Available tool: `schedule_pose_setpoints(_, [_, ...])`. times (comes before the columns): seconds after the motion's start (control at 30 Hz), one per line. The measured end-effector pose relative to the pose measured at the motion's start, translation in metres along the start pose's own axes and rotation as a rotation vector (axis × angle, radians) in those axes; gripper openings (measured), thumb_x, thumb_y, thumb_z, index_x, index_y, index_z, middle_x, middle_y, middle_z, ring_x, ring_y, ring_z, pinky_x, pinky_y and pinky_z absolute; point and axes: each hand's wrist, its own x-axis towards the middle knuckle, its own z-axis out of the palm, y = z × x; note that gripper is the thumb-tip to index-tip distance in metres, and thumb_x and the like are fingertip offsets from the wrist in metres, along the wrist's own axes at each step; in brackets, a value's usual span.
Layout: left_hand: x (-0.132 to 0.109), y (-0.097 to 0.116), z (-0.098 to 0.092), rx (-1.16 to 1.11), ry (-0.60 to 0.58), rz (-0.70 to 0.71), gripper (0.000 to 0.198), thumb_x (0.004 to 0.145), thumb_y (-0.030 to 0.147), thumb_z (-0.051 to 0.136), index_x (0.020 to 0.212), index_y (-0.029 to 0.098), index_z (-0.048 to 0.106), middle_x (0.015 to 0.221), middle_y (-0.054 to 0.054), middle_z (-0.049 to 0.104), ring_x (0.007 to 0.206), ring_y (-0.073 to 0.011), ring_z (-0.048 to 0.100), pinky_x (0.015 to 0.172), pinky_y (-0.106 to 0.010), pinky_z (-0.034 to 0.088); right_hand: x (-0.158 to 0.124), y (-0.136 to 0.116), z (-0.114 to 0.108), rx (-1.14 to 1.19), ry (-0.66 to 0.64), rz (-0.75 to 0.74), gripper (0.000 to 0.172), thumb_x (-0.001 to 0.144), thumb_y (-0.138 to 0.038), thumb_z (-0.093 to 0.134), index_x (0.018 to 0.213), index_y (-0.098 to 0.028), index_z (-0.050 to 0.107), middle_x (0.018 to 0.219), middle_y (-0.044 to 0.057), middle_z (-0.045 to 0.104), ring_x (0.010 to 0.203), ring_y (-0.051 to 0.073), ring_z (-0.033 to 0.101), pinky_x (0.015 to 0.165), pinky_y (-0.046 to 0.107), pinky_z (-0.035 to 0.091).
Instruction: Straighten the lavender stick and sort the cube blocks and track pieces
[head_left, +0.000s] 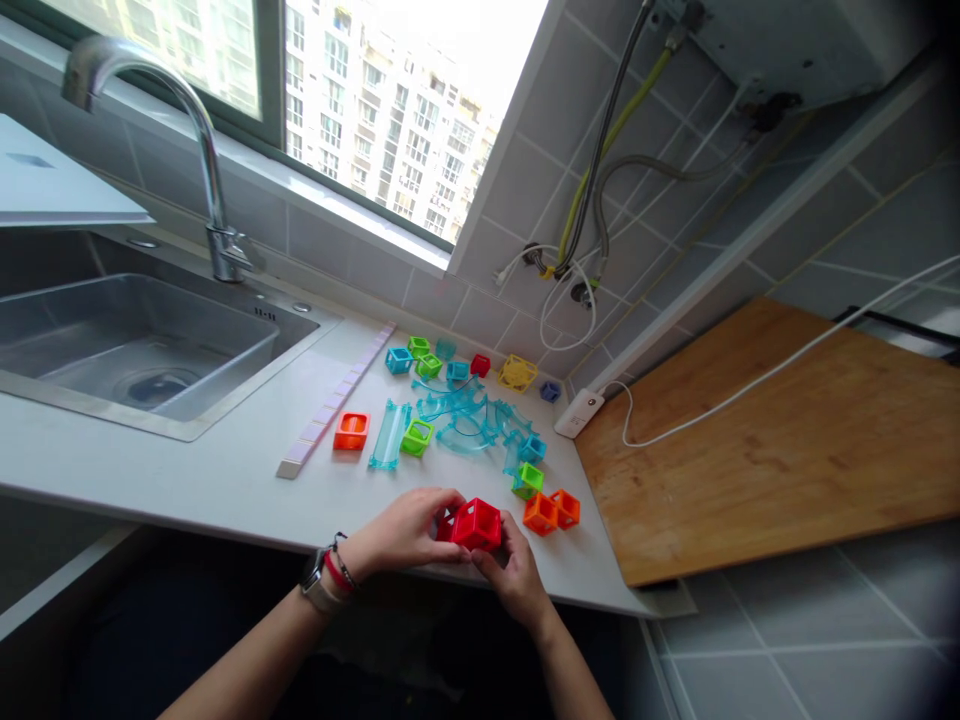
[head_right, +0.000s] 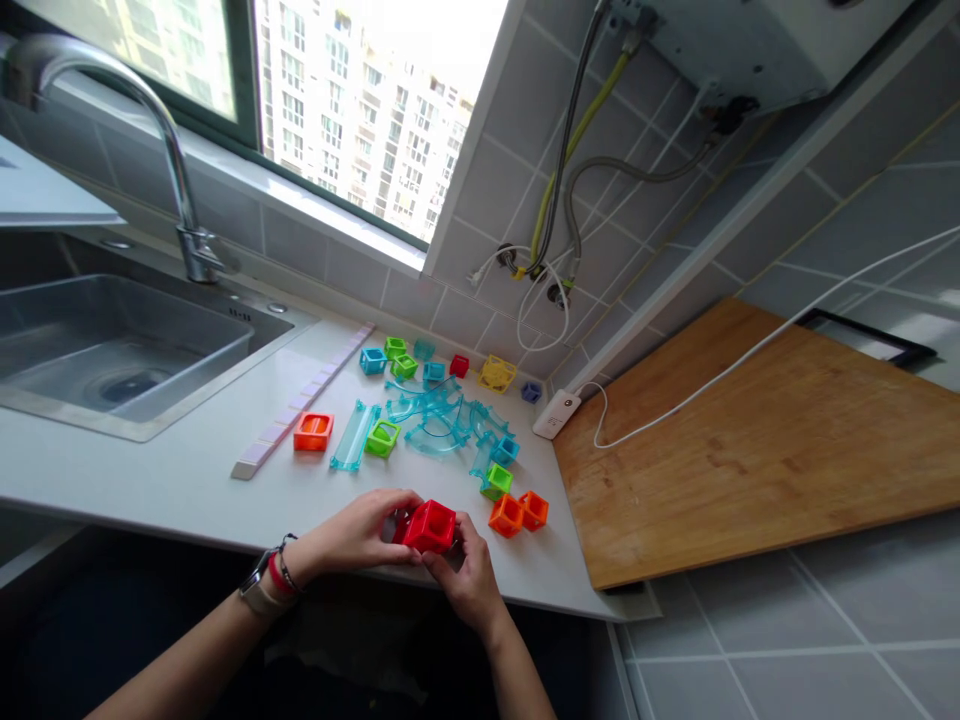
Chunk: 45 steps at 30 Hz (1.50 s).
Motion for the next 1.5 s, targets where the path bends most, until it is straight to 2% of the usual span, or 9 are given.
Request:
schedule_pose_setpoints(0.13, [-0.002, -0.004, 0.005, 0.014, 0.021, -0.006, 0.053, 0.075, 0.057, 0.080, 0.111, 0.021, 0.066, 0.096, -0.005, 0.071, 0.085, -0.0226, 0.066, 0.076, -0.029, 0.048, -0.002, -0.004, -0.012, -0.024, -0.057, 0.003, 0.057, 0.082, -0.047, 0.078, 0.132, -0.027, 0.058, 0.108, 0.006, 0.069, 0.096, 0.027, 0.065, 0.085, 0.036, 0.052])
schedule_pose_setpoints(0.27, [-0.003, -0.005, 0.009, 0.054, 0.062, -0.010, 0.054, 0.071, 0.058, 0.082, 0.108, 0.022, 0.065, 0.094, -0.004, 0.069, 0.083, -0.0229, 0.065, 0.073, -0.029, 0.046, 0.019, -0.023, -0.044, -0.064, -0.060, -0.096, 0.070, 0.087, -0.058, 0.069, 0.147, -0.029, 0.046, 0.103, 0.005, 0.065, 0.081, 0.021, 0.060, 0.077, 0.034, 0.051])
schedule_pose_setpoints(0.4, [-0.004, -0.003, 0.009, 0.054, 0.077, 0.002, 0.046, 0.077, 0.053, 0.078, 0.107, 0.022, 0.063, 0.097, -0.006, 0.068, 0.086, -0.0234, 0.064, 0.073, -0.029, 0.046, 0.084, -0.051, -0.071, -0.206, 0.102, -0.180, 0.054, 0.096, -0.057, 0.055, 0.139, -0.025, 0.054, 0.099, 0.005, 0.065, 0.076, 0.019, 0.057, 0.073, 0.032, 0.050])
schedule_pose_setpoints(0.5, [-0.005, -0.001, 0.007, 0.024, 0.072, 0.009, 0.044, 0.082, 0.051, 0.074, 0.114, 0.023, 0.061, 0.101, -0.006, 0.068, 0.089, -0.0238, 0.065, 0.076, -0.030, 0.047, 0.149, -0.058, -0.077, -0.565, 0.108, -0.155, 0.045, 0.098, -0.052, 0.051, 0.125, -0.019, 0.064, 0.100, 0.008, 0.068, 0.086, 0.021, 0.063, 0.073, 0.030, 0.052])
schedule_pose_setpoints(0.53, [-0.006, -0.001, 0.007, 0.016, 0.070, 0.010, 0.045, 0.083, 0.051, 0.073, 0.116, 0.024, 0.060, 0.102, -0.007, 0.068, 0.089, -0.0240, 0.065, 0.076, -0.030, 0.047, 0.171, -0.057, -0.077, -0.741, 0.065, -0.153, 0.043, 0.100, -0.049, 0.047, 0.121, -0.018, 0.066, 0.105, 0.009, 0.069, 0.090, 0.021, 0.065, 0.076, 0.029, 0.053])
schedule_pose_setpoints(0.7, [-0.006, 0.001, 0.007, 0.017, 0.058, -0.011, 0.043, 0.086, 0.054, 0.070, 0.114, 0.024, 0.060, 0.099, -0.006, 0.069, 0.087, -0.0240, 0.065, 0.076, -0.030, 0.046, 0.261, -0.037, -0.075, -0.992, -0.014, -0.091, 0.031, 0.092, -0.032, 0.060, 0.114, -0.015, 0.073, 0.117, 0.013, 0.068, 0.100, 0.023, 0.065, 0.092, 0.031, 0.049])
schedule_pose_setpoints(0.97, [-0.004, 0.009, 0.000, -0.044, -0.009, -0.107, 0.031, 0.083, 0.046, 0.074, 0.101, 0.025, 0.062, 0.097, -0.005, 0.068, 0.085, -0.0229, 0.062, 0.074, -0.030, 0.045, 0.353, -0.013, -0.061, -1.260, -0.013, 0.031, 0.040, 0.093, -0.025, 0.058, 0.132, -0.017, 0.066, 0.136, 0.017, 0.061, 0.120, 0.030, 0.061, 0.099, 0.035, 0.046])
schedule_pose_setpoints(1.2, [-0.003, 0.004, 0.002, -0.096, -0.025, -0.119, 0.035, 0.080, 0.047, 0.077, 0.104, 0.027, 0.062, 0.099, -0.003, 0.069, 0.087, -0.0236, 0.062, 0.076, -0.032, 0.044, 0.384, 0.005, -0.058, -1.344, 0.080, 0.167, 0.032, 0.085, -0.022, 0.069, 0.116, -0.014, 0.075, 0.116, 0.021, 0.073, 0.108, 0.033, 0.070, 0.087, 0.037, 0.052])
schedule_pose_setpoints(1.5, [-0.005, 0.001, 0.003, -0.083, -0.011, -0.107, 0.040, 0.077, 0.050, 0.080, 0.104, 0.026, 0.062, 0.097, -0.004, 0.069, 0.085, -0.0233, 0.062, 0.073, -0.032, 0.044, 0.370, -0.001, -0.056, -1.210, 0.200, 0.119, 0.022, 0.085, -0.022, 0.069, 0.103, -0.013, 0.077, 0.110, 0.022, 0.075, 0.104, 0.032, 0.070, 0.088, 0.039, 0.050])
